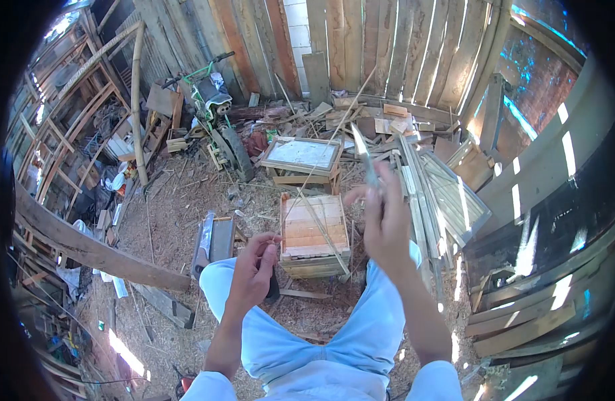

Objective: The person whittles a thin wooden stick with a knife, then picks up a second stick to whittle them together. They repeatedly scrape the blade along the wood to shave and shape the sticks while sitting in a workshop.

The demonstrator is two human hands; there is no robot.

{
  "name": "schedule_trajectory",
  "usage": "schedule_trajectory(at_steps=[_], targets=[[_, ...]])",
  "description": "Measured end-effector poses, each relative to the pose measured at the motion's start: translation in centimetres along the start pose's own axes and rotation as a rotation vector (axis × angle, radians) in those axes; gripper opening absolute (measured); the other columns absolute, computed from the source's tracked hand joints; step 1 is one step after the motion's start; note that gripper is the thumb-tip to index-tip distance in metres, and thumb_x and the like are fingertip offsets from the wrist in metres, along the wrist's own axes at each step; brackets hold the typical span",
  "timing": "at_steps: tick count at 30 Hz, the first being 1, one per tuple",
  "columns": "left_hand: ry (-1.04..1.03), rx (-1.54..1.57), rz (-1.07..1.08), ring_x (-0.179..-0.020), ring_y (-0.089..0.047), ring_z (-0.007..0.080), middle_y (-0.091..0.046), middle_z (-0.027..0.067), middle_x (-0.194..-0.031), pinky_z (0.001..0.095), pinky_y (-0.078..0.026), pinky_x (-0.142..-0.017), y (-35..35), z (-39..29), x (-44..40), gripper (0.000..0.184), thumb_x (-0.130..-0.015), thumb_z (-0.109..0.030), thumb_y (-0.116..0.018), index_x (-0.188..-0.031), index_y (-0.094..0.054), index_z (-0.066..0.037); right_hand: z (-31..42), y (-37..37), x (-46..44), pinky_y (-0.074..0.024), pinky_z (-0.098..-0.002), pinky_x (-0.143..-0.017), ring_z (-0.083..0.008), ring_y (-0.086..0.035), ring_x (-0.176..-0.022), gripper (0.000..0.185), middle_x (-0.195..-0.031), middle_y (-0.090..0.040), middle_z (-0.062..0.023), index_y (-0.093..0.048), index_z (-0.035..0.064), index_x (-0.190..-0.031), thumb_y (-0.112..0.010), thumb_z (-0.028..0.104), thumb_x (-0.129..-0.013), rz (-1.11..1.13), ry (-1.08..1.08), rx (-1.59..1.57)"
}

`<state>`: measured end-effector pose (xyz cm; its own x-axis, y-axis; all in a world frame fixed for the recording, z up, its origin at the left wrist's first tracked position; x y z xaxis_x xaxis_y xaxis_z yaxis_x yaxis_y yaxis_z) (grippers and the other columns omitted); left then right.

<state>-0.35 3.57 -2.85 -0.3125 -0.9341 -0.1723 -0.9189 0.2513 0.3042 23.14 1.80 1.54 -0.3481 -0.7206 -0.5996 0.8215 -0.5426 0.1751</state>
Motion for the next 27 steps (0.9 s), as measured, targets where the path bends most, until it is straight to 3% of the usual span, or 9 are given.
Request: schedule_trajectory(at_steps=[1,3,9,13,15,19,21,24,27], targets=[[-0.001,0.005,-0.005,-0.062,-0.044,0.0057,-0.05,-0.0032,-0.071,0.0218,-0.035,-0.052,-0.1,0.6,0.1,0.019,-0.098,-0.015,-0.046,-0.107,-0.057,-0.003,0.3,-0.1,0.9,-0.0399,-0.0249,-0.047,-0.0081,-0.049,-0.047,0.034,-0.075,-0.066,-0.0062,-0.043,0.0053,-0.129,-0.044,0.015,-0.096,0.005,0.004,0.002],[0.102,0.229,0.078,-0.061,-0.041,0.0022,-0.049,-0.0041,-0.073,0.0186,-0.031,-0.05,-0.9,0.6,0.3,0.018,-0.098,-0.016,-0.046,-0.107,-0.056,-0.004,0.4,-2.3,3.4,-0.0343,-0.0195,-0.045,-0.0028,-0.037,-0.047,0.044,-0.078,-0.064,-0.0037,-0.031,0.0091,-0.139,-0.042,0.018,-0.097,0.452,-0.542,-0.532],[0.103,0.322,0.091,-0.06,-0.044,0.0034,-0.058,-0.0012,-0.077,0.0211,-0.035,-0.051,-1.5,-0.5,0.4,0.017,-0.095,-0.012,-0.052,-0.105,-0.058,0.0,0.6,-5.0,5.6,-0.0324,-0.0168,-0.043,-0.0024,-0.039,-0.052,0.041,-0.082,-0.062,-0.0052,-0.038,0.0085,-0.138,-0.042,0.017,-0.098,0.85,-0.713,-0.766],[-0.052,0.096,-0.051,-0.059,-0.046,0.004,-0.059,0.0,-0.072,0.0218,-0.036,-0.051,-0.8,-1.0,0.5,0.014,-0.093,-0.009,-0.055,-0.101,-0.062,0.0,1.0,-3.9,3.9,-0.0315,-0.0163,-0.042,-0.0027,-0.039,-0.052,0.038,-0.08,-0.061,-0.0044,-0.043,0.0079,-0.136,-0.044,0.017,-0.098,0.834,-0.77,-0.675],[-0.058,-0.044,-0.023,-0.062,-0.049,0.0053,-0.066,0.0007,-0.086,0.0205,-0.038,-0.054,-0.4,-1.1,0.8,0.013,-0.091,-0.007,-0.057,-0.1,-0.062,0.001,0.7,-3.1,3.1,-0.0314,-0.0162,-0.043,-0.0029,-0.039,-0.052,0.038,-0.08,-0.06,-0.0034,-0.045,0.0073,-0.135,-0.046,0.017,-0.098,0.687,-0.769,-0.656],[-0.112,-0.194,-0.076,-0.059,-0.049,0.0058,-0.064,0.0029,-0.076,0.0213,-0.038,-0.052,-0.6,-2.3,1.0,0.011,-0.088,-0.004,-0.059,-0.098,-0.064,-0.001,1.5,-4.1,4.6,-0.0299,-0.0171,-0.041,-0.0036,-0.039,-0.051,0.038,-0.081,-0.06,-0.0035,-0.046,0.0054,-0.134,-0.047,0.016,-0.097,0.863,-0.873,-0.808],[-0.226,-0.21,-0.141,-0.057,-0.057,0.0149,-0.063,0.0103,-0.074,0.027,-0.042,-0.05,-0.8,-2.7,1.4,0.012,-0.086,-0.002,-0.06,-0.097,-0.064,-0.003,1.5,-4.0,4.6,-0.0289,-0.0172,-0.041,-0.004,-0.039,-0.051,0.035,-0.081,-0.06,-0.0041,-0.049,0.0043,-0.129,-0.049,0.015,-0.096,0.814,-0.863,-0.796],[-0.205,-0.262,-0.129,-0.058,-0.059,0.0186,-0.065,0.0113,-0.076,0.0285,-0.044,-0.051,0.0,-2.4,1.6,0.011,-0.085,-0.001,-0.061,-0.096,-0.064,-0.003,0.8,-2.4,3.1,-0.0269,-0.0171,-0.039,-0.0027,-0.038,-0.049,0.025,-0.08,-0.059,-0.0039,-0.055,0.0022,-0.116,-0.051,0.016,-0.095,0.592,-0.881,-0.829],[-0.221,-0.276,-0.122,-0.058,-0.059,0.0191,-0.065,0.0111,-0.077,0.0286,-0.045,-0.052,0.9,-1.7,1.6,0.011,-0.085,-0.002,-0.061,-0.096,-0.063,-0.003,-0.1,-0.9,2.1,-0.0262,-0.0174,-0.037,-0.0022,-0.038,-0.048,0.024,-0.079,-0.058,-0.0034,-0.055,0.0027,-0.115,-0.051,0.015,-0.095,0.573,-0.903,-0.894]])
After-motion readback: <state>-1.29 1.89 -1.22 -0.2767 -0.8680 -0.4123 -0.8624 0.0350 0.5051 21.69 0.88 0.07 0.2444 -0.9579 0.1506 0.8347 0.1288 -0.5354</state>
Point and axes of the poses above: each hand's wrist, its own x-axis away from the middle knuckle, its own y-axis out of the back of the hand, z = x × y, the point moved 3 cm from there along -x, towards the middle knuckle
